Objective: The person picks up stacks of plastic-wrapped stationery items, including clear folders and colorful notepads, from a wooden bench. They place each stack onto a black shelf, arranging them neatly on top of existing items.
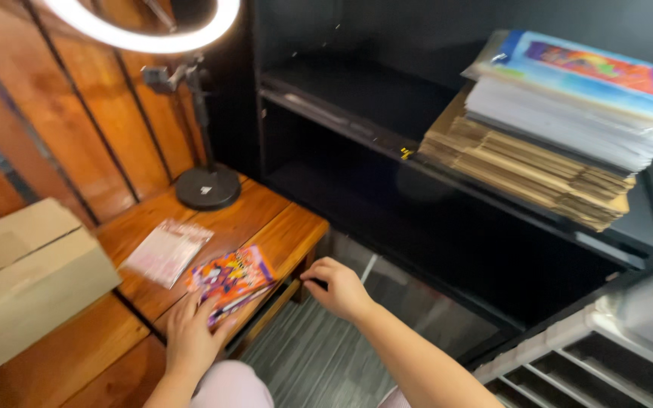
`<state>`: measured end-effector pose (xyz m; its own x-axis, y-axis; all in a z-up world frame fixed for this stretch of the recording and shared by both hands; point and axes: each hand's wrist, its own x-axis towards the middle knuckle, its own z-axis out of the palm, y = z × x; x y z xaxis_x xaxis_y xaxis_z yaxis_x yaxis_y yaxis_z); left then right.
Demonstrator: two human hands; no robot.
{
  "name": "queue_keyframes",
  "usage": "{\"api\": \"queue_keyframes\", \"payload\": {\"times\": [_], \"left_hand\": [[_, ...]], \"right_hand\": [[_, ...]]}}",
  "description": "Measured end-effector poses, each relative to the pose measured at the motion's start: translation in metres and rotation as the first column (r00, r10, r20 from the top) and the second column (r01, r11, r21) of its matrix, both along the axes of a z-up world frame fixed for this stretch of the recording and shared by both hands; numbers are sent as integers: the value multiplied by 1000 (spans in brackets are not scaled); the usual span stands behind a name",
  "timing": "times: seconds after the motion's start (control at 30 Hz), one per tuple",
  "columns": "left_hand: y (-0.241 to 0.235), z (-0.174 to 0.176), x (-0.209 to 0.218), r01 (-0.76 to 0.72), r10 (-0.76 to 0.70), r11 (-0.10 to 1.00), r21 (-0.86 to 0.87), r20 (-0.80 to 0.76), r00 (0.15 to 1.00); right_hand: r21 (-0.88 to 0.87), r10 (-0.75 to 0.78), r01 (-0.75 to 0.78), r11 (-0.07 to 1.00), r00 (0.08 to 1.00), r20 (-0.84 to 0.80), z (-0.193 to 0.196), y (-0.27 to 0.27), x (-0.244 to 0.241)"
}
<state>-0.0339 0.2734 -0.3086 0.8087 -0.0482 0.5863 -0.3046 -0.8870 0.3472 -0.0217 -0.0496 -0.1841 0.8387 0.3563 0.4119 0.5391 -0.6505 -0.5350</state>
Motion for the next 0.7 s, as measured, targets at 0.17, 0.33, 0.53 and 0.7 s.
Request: {"api": "queue_keyframes", "payload": {"times": [0.17, 0.33, 0.53, 0.7], "left_hand": [[5, -11, -2, 4, -4, 999, -43, -4, 1000], [1, -28, 1, -99, 101, 993, -62, 33, 994], [-1, -22, -4, -152, 147, 982, -113, -46, 988], [2, -33, 1, -149, 137, 984, -99, -112, 984]], "right_hand": [[-52, -9, 4, 999, 995, -101, -23, 24, 14], [-121, -66, 51, 991, 990, -124, -43, 45, 27], [-220, -97, 60, 974, 982, -162, -62, 72, 37], [-269, -156, 100, 958, 968, -195, -74, 87, 40]]}}
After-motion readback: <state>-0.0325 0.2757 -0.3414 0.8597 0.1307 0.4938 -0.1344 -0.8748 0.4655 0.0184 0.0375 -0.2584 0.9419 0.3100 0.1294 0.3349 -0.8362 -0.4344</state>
